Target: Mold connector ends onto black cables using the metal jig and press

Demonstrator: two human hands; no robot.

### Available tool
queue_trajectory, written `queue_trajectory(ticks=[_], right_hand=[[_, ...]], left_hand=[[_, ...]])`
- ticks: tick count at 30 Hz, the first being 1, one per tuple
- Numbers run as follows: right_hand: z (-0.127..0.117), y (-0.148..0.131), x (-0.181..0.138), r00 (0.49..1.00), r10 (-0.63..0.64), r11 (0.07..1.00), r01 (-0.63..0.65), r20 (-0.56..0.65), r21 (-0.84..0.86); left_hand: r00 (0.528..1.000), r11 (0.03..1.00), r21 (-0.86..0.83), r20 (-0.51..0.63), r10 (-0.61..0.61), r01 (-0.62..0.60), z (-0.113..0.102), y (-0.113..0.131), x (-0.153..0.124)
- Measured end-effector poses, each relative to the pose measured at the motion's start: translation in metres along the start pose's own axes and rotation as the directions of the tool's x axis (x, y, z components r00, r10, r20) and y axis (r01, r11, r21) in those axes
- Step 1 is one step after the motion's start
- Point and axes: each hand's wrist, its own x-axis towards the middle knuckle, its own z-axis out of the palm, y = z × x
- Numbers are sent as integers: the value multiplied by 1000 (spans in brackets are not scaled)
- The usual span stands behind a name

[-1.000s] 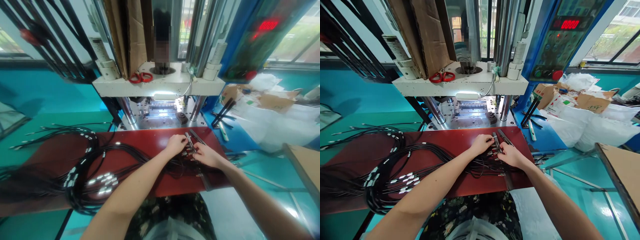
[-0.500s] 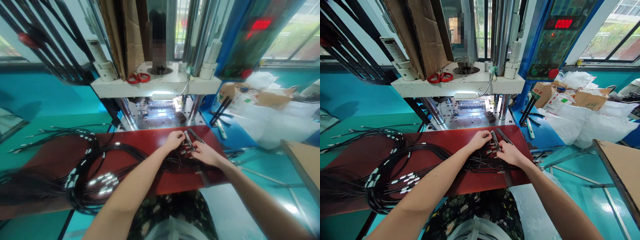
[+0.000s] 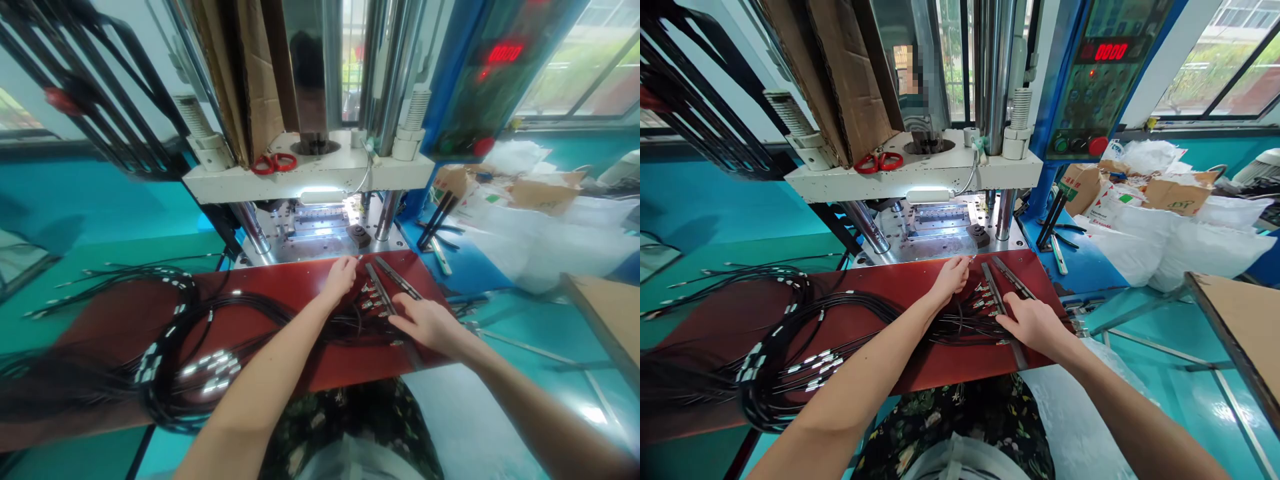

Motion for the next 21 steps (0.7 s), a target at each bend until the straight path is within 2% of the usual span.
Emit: queue_trajectory(ticks=[3,5,7,11,14,18,21], right_hand=[[-6,-10,-26,999,-40,994,43,34,-105],[-1,-20,-45,995,-53,989,64,89,-135],[14,-31,-62,986,-41,990,62,162,-127],[57,-45,-89,966,-83,996,86,246,1],[68,-39,-92,978,-119,993,113,171,43],[50,-15,-80,998,-45,998,47,-38,37],[40,1,-72,992,37,999,-37,-118,0]], left_hand=[[999,991,-124,10,-49,49,-8,14,-4],[998,975,-213,15,-57,59,-14,25,-8],[998,968,-246,44,-37,47,-20,34,-16],[977,987,-156,213,-1,35,-25,39,-34],[964,998,-66,265,16,2,-25,32,-41],[976,998,-68,216,20,-6,-26,23,-41],[989,994,-109,148,9,7,-30,19,-38]])
